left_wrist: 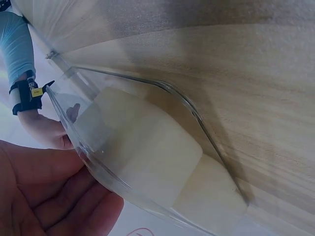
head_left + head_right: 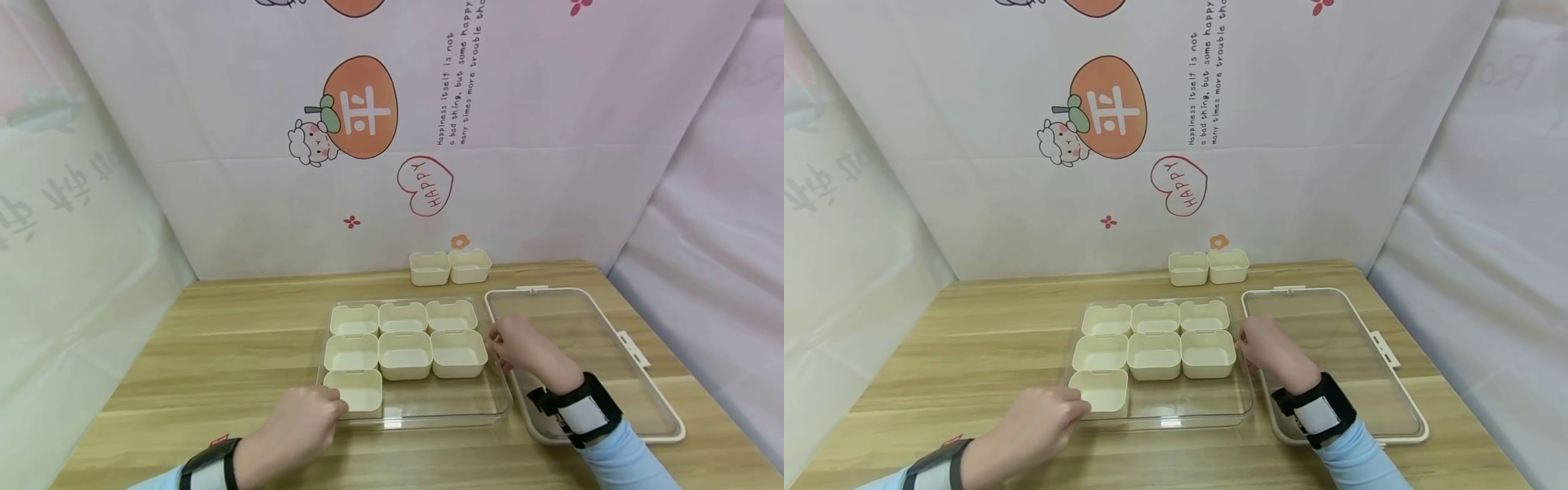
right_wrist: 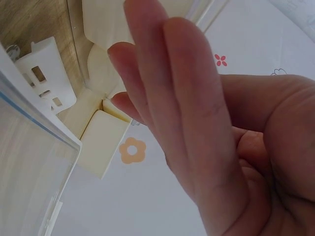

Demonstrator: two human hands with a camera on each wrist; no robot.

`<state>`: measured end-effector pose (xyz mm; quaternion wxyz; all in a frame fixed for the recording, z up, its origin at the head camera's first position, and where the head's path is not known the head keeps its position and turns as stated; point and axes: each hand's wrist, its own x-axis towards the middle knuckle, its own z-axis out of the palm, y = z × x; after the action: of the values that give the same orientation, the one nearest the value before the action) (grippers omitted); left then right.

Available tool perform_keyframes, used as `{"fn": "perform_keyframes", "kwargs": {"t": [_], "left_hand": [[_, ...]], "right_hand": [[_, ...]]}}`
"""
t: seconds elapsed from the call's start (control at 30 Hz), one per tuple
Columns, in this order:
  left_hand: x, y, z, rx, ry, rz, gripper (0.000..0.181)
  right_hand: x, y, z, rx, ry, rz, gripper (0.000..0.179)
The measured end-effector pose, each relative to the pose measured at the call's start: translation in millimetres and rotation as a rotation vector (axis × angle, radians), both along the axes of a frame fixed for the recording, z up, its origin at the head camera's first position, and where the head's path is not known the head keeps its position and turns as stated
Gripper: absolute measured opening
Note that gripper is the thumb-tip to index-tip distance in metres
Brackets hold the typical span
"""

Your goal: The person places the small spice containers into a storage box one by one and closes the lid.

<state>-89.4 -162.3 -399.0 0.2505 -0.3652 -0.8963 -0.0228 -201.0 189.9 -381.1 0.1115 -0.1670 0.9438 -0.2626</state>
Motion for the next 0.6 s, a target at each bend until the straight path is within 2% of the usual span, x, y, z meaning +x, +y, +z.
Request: {"fn": "perform_keyframes", "kwargs": {"t": [0.4,0.6], "left_hand": [[5.7,1.5,2.8,-0.074,-0.027,0.046,0.019],[7.3,1.5,5.9,-0.102,-0.083,0.086,0.021]], "right_hand": [[-0.8,0.4,-0.1,-0.014,0.014,0.011,0.012],[-0.6,0.3,-0.4,-0.011,0.023,0.021,0.012]]}}
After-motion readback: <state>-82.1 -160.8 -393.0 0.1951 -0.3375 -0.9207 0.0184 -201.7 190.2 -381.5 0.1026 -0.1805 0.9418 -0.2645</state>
